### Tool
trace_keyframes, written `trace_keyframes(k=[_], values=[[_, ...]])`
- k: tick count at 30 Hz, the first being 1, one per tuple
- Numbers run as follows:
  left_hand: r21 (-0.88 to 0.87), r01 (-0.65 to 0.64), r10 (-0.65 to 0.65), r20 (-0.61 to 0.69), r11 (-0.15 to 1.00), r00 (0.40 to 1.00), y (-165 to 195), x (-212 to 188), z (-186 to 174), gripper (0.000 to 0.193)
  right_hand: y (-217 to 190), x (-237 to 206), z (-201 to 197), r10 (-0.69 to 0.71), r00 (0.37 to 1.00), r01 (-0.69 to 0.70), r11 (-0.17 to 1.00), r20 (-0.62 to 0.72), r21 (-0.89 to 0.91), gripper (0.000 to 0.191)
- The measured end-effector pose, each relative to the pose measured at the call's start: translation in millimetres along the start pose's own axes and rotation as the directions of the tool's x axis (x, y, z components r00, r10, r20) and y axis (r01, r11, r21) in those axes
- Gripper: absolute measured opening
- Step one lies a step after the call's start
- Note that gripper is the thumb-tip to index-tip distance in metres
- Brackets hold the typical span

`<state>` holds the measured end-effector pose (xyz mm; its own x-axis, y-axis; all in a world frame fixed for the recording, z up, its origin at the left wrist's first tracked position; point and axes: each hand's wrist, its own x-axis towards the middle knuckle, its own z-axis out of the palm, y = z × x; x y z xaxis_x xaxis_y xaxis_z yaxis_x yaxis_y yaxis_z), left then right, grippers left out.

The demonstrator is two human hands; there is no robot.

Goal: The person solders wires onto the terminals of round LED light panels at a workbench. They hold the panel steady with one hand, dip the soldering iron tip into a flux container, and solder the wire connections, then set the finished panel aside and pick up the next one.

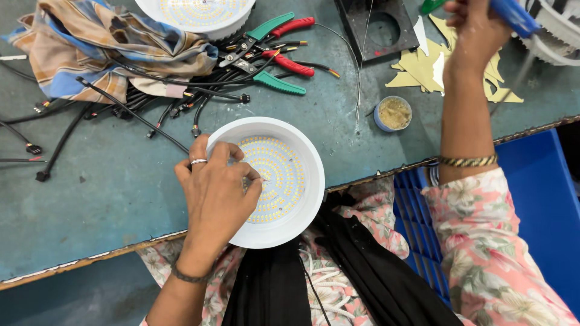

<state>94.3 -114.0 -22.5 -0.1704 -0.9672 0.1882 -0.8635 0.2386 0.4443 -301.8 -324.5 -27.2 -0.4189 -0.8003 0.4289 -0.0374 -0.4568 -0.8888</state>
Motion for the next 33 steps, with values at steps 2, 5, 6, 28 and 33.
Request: trace_keyframes(k=[2,5,6,28,33], values=[[-0.003,0.008,-0.008,0.004,1.000,1.000,-1,3,1,0.010,-2,-10,-22,-0.154,0.987,0.158,0.983,0.053,-0.098,0.027],[0.013,0.022,-0.022,0.017,1.000,1.000,-2,6,4,0.010,-13,-37,-58,-0.173,0.985,0.173,0.985,-0.026,-0.024,0.049],[0.006,0.031,-0.032,0.023,0.999,0.999,-3,6,4,0.010,-17,-51,-68,-0.099,0.992,0.105,0.991,-0.072,0.080,0.051],[0.266,0.152,-0.186,0.107,0.952,0.977,-38,18,56,0.014,-38,-153,-94,0.634,0.695,-0.606,0.261,0.339,0.752,0.030],[0.141,0.102,-0.107,0.028,0.985,0.994,-22,21,40,0.018,-45,-157,-89,0.602,0.798,-0.488,0.676,-0.033,0.553,0.022]])
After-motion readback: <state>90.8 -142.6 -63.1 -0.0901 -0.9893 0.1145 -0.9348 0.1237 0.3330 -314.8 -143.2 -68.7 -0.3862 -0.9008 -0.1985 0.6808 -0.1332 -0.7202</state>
